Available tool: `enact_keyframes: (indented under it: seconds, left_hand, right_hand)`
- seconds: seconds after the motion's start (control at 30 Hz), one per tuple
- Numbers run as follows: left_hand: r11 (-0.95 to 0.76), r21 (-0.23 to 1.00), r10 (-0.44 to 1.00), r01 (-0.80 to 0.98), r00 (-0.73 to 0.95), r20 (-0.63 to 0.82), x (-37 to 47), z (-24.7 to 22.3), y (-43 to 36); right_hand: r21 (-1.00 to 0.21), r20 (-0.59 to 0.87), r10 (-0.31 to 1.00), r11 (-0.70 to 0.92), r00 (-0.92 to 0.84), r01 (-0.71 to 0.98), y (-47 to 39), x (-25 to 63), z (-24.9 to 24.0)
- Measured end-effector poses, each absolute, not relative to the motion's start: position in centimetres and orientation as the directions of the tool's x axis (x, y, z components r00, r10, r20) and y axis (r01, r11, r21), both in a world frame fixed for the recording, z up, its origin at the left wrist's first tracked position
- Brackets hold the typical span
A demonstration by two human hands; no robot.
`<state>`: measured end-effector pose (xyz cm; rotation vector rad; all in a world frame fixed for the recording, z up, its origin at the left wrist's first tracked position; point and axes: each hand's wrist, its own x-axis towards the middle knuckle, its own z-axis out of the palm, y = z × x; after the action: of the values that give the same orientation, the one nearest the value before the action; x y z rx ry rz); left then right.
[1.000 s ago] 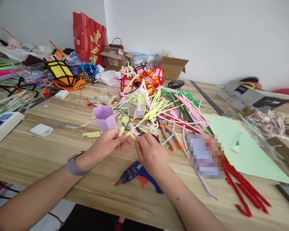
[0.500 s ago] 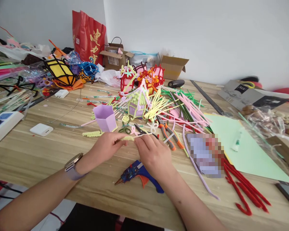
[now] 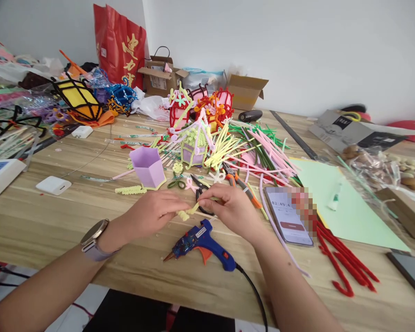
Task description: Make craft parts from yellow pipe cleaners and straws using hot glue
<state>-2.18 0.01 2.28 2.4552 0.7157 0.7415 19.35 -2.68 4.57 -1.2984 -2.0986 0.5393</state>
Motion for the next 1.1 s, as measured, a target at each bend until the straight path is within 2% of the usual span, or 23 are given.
enact_keyframes:
  seconds: [0.13, 0.27, 0.43, 0.57, 0.7, 0.8, 0.93, 1.1]
  left_hand:
    - [-0.8, 0.55, 0.522, 0.238, 0.729, 0.443, -2.5, 2.2, 0.3]
    - [-0.821, 0.541, 0.493, 0.18, 0.702, 0.515, -2.8, 2.3, 0.4]
    - [-0.729, 0.656, 0.607, 0.196, 0.628, 0.487, -2.8, 2.5, 0.3]
    - [-0.575, 0.79, 0.738, 0.213, 0.552, 0.388, -2.8, 2.5, 0.3]
    - [-0.478, 0.814, 0.832, 0.329, 0.467, 0.299, -2.7, 2.7, 0.3]
    - [-0.442, 0.802, 0.867, 0.402, 0.421, 0.267, -2.6, 2.8, 0.3]
    - [-0.477, 0.75, 0.862, 0.457, 0.411, 0.298, -2.5, 2.7, 0.3]
    - [-0.55, 0.669, 0.827, 0.5, 0.44, 0.35, -2.3, 1.9, 0.3]
  right_hand:
    - [-0.806, 0.157, 0.939, 0.302, -0.307, 0.51, -2.1, 19.9, 4.4]
    - [-0.919, 0.07, 0.954, 0.176, -0.292, 0.352, -1.9, 20.0, 4.2]
    - [-0.967, 0.03, 0.962, 0.096, -0.272, 0.234, -1.9, 19.6, 4.0]
    - [-0.954, 0.03, 0.964, 0.106, -0.264, 0.28, -2.0, 18.9, 3.5]
    - [-0.881, 0.055, 0.962, 0.173, -0.269, 0.44, -2.3, 18.0, 2.9]
    - [-0.758, 0.164, 0.949, 0.296, -0.269, 0.582, -2.8, 17.3, 2.6]
    - [-0.558, 0.331, 0.896, 0.439, -0.297, 0.704, -3.5, 16.6, 2.4]
    - [-0.332, 0.412, 0.839, 0.501, -0.355, 0.799, -4.1, 16.5, 2.3]
